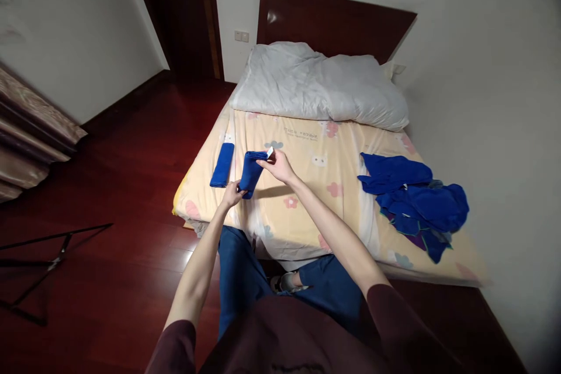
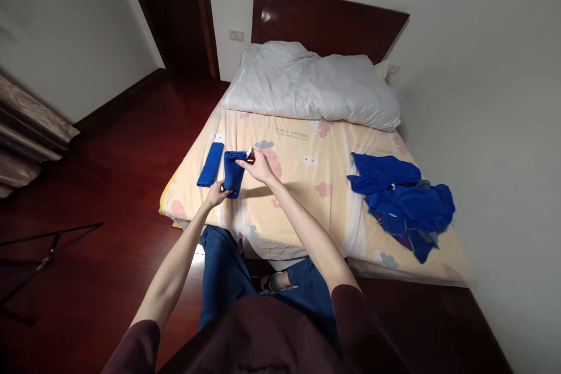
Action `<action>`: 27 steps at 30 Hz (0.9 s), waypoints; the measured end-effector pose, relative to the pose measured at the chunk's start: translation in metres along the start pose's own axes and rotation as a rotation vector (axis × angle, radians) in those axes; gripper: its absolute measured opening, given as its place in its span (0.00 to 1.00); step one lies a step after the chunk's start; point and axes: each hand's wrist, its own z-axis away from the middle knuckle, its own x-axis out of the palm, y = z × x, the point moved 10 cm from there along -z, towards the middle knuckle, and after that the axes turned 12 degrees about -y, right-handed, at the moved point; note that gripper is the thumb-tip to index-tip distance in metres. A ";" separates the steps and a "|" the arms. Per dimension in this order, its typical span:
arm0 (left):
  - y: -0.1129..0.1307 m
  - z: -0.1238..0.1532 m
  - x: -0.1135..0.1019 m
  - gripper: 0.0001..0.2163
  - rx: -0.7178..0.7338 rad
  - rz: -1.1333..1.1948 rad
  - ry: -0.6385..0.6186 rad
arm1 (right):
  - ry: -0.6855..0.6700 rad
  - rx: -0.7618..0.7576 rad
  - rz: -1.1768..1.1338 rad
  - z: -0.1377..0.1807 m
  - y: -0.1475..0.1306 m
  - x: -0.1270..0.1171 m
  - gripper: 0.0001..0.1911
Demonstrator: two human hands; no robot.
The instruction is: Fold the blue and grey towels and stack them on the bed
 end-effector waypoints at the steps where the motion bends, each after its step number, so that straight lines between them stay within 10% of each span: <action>1: -0.009 -0.001 -0.010 0.11 -0.021 -0.001 0.027 | -0.026 -0.011 0.017 -0.013 -0.002 0.009 0.25; 10: -0.074 -0.018 -0.043 0.13 -0.163 0.029 0.161 | -0.122 -0.048 0.102 -0.082 0.011 0.054 0.24; 27: -0.088 -0.022 -0.034 0.22 -0.180 0.087 0.179 | -0.105 0.015 0.215 -0.096 0.040 0.065 0.25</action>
